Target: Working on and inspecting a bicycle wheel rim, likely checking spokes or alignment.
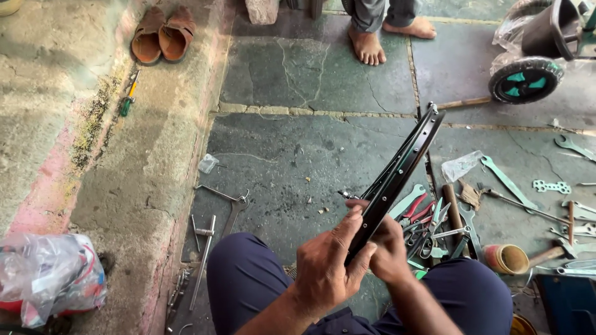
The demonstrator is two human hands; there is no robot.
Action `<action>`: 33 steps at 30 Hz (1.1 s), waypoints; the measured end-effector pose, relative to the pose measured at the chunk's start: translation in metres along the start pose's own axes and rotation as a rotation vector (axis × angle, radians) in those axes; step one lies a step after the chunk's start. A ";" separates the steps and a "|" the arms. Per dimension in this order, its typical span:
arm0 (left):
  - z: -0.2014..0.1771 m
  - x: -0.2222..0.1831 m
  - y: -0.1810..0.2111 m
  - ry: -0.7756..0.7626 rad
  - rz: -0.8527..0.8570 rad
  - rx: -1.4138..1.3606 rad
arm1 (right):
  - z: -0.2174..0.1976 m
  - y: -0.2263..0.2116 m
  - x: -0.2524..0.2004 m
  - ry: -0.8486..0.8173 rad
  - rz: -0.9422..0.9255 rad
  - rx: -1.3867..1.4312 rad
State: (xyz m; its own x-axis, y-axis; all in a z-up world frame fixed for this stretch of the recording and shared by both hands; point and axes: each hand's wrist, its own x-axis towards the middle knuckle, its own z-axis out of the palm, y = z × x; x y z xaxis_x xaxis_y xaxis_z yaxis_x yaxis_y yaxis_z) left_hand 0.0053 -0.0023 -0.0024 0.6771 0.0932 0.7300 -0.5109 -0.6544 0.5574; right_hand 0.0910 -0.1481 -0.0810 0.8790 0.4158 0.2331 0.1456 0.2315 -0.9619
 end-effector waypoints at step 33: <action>-0.001 0.007 0.011 -0.005 0.008 -0.025 | -0.026 0.012 -0.020 -0.065 0.025 0.514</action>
